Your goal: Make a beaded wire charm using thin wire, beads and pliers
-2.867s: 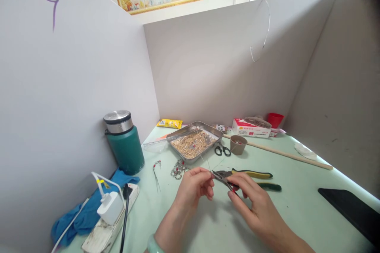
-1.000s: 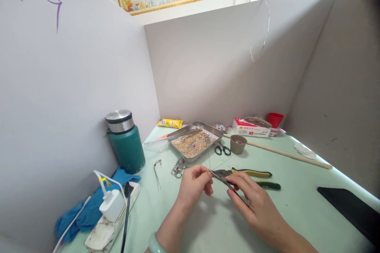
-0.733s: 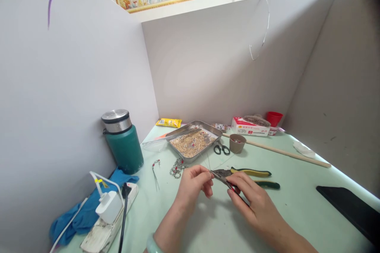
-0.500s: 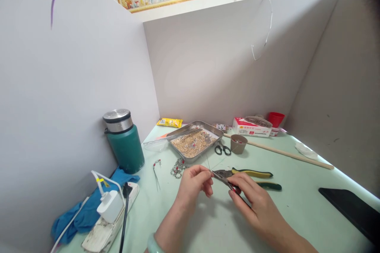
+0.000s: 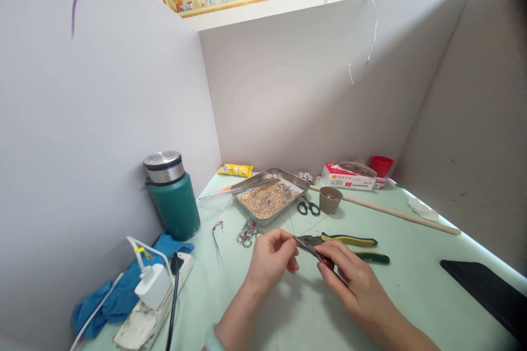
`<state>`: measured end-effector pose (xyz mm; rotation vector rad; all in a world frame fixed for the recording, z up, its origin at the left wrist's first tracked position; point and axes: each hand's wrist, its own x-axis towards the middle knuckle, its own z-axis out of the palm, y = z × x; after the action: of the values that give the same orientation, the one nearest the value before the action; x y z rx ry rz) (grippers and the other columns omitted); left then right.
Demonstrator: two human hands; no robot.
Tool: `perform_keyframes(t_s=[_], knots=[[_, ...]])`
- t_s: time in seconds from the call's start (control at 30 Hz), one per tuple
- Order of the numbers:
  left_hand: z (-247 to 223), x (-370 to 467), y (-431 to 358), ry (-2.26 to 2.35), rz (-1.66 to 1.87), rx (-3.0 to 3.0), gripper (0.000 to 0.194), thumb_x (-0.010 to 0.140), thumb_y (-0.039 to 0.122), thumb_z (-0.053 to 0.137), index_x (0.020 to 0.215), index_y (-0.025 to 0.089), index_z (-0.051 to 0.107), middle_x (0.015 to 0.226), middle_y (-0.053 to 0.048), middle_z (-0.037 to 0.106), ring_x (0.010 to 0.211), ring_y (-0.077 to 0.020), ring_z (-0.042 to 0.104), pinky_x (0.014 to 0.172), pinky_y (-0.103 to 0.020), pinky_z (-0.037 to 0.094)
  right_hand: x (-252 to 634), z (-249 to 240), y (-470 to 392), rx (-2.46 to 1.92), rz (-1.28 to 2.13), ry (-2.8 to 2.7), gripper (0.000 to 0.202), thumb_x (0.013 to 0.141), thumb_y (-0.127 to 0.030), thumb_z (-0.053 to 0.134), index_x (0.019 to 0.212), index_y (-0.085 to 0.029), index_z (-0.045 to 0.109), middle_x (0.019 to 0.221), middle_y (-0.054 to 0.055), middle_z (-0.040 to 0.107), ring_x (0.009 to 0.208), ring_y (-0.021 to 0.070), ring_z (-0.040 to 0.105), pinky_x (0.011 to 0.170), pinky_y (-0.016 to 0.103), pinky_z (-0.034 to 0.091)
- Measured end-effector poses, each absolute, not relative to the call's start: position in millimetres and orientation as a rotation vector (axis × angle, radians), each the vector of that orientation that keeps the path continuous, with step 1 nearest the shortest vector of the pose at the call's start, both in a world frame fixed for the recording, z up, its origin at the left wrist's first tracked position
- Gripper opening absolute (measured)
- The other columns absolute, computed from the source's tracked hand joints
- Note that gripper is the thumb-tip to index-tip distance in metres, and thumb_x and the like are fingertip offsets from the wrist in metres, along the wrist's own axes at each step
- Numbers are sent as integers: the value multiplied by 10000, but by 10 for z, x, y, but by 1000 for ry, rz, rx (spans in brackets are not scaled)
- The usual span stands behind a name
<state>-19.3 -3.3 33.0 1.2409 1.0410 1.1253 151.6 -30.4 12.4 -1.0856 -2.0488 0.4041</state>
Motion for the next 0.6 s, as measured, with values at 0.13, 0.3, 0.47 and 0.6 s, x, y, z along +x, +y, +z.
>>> perform_keyframes(t_s=[0.13,0.3,0.47,0.6], knots=[[318,-208,-25,1046,1141,1209,117,680,242,530,638,133,545,526,4,539,399,-94,490,425,-227,406,1513,212,-324,-1157,506,-2059,205,868,-237,392,1051,-227,484,942,48,513,782,144,518,651,262,446],[303,-252,13,1115,1191,1171,119,670,250,540,642,134,547,531,12,527,392,-86,475,405,-213,385,1575,245,-309,-1272,398,-2158,188,844,-259,417,991,-216,527,986,68,531,840,176,531,698,301,459],[278,-256,19,1167,1197,1248,117,688,253,507,651,148,545,519,19,516,399,-90,476,411,-207,377,1595,207,-288,-1180,206,-2395,173,785,-296,518,928,-230,590,926,71,567,874,235,526,733,402,448],[238,-205,-28,1273,1199,1508,136,711,245,483,644,162,566,500,17,503,434,-95,480,450,-203,367,1557,209,-311,-1054,186,-2194,154,800,-296,518,893,-218,613,882,73,611,835,219,560,719,367,463]])
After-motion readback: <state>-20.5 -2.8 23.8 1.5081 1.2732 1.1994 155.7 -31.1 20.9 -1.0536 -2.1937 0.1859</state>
